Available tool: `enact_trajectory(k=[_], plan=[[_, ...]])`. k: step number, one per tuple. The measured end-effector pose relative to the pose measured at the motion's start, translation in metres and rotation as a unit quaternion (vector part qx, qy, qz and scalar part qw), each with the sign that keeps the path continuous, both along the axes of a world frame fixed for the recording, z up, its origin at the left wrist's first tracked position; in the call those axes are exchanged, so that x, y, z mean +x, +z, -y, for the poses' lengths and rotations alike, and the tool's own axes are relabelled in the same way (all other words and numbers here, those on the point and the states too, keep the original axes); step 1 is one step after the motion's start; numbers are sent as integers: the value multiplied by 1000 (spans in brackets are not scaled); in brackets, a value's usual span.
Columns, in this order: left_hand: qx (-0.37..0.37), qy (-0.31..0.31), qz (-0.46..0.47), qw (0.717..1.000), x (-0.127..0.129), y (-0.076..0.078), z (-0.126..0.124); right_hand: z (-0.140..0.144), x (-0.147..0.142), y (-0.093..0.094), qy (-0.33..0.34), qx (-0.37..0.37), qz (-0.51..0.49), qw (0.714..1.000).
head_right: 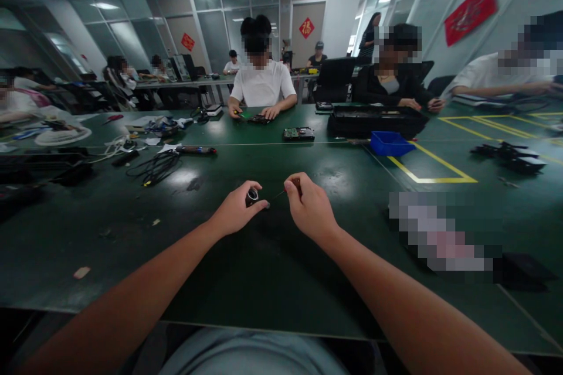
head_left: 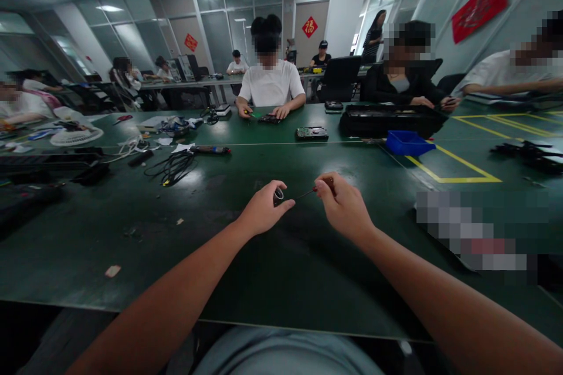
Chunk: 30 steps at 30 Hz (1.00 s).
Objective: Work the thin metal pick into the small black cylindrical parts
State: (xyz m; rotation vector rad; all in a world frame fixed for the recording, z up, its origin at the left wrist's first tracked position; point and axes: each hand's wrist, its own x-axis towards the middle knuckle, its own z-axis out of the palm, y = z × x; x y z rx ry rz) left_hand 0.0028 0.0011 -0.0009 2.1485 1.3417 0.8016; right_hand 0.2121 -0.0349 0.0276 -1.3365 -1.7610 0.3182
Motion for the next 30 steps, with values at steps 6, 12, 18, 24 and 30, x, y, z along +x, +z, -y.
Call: enact_trajectory(k=[6,12,18,24,30], plan=[[43,-49,-109,992,2,-4,-3,-1,-1,-2,2,3,-7,1000],[55,-67,-208,974,11,-6,-5,-2,0,-3,11,1,-7,1000],[44,-41,-221,973,13,-6,-6,-1,-1,-3,11,-12,-8,1000],[33,-13,-216,976,13,-5,-5,-1,-1,-3,12,-14,-9,1000],[15,-20,-208,978,4,2,-5,-1,1,-2,10,-15,-7,1000]])
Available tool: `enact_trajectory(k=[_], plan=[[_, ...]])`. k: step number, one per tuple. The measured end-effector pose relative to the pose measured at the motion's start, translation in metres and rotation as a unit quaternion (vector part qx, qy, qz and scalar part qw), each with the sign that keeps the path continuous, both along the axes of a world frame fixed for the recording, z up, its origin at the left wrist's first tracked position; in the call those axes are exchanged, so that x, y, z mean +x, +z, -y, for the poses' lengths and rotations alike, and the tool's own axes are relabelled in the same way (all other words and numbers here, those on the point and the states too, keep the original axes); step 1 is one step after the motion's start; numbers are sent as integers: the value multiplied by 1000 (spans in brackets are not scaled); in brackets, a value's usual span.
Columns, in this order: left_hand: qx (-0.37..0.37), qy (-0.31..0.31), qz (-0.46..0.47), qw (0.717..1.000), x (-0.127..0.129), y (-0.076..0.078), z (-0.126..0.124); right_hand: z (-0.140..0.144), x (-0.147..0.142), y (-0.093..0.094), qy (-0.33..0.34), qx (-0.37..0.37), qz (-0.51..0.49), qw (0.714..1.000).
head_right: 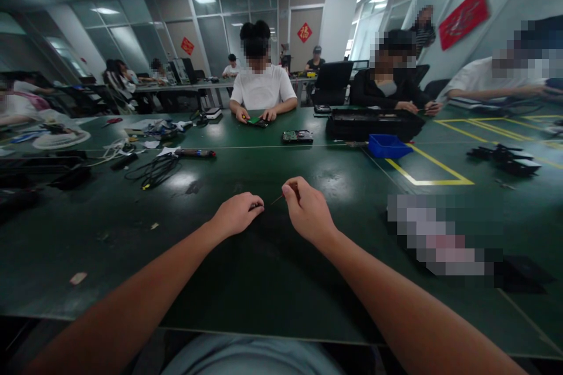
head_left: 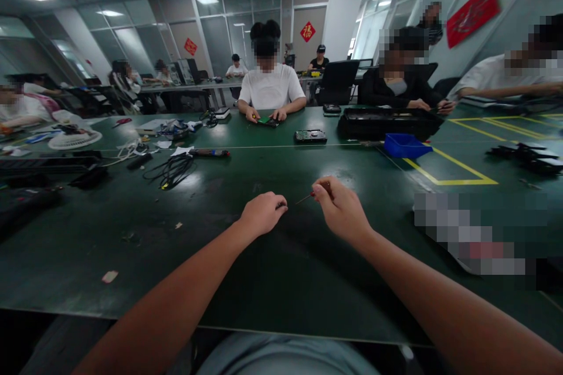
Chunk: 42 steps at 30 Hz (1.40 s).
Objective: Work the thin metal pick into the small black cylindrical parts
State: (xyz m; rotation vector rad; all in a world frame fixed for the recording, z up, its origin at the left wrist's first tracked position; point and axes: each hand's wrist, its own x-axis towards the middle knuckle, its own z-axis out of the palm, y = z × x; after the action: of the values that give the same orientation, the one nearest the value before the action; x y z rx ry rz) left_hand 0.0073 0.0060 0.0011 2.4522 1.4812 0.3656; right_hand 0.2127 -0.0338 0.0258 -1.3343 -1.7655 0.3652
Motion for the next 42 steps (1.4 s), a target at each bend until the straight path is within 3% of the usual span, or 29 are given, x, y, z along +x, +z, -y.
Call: enact_trajectory(k=[6,9,12,15,20,23,30,40,42], plan=[[-76,4,84,994,-28,10,-10,-1,0,0,8,10,6,1000],[-165,35,184,968,-40,18,-15,0,0,1,12,3,2,1000],[-264,70,301,914,-48,30,-15,0,0,2,8,0,0,1000],[-325,114,421,839,-54,39,-16,1,1,3,11,-3,-2,1000],[-360,189,585,702,-71,43,-31,1,1,2,22,-12,-2,1000],[-360,219,623,658,-86,44,-39,0,1,1,25,-9,-2,1000],[-254,284,644,663,-148,47,-38,-1,1,1,30,-8,10,999],[-73,434,643,627,-279,66,-7,-3,0,-3,36,-16,9,999],[-40,465,609,641,-310,67,3,-2,0,-3,38,-17,8,999]])
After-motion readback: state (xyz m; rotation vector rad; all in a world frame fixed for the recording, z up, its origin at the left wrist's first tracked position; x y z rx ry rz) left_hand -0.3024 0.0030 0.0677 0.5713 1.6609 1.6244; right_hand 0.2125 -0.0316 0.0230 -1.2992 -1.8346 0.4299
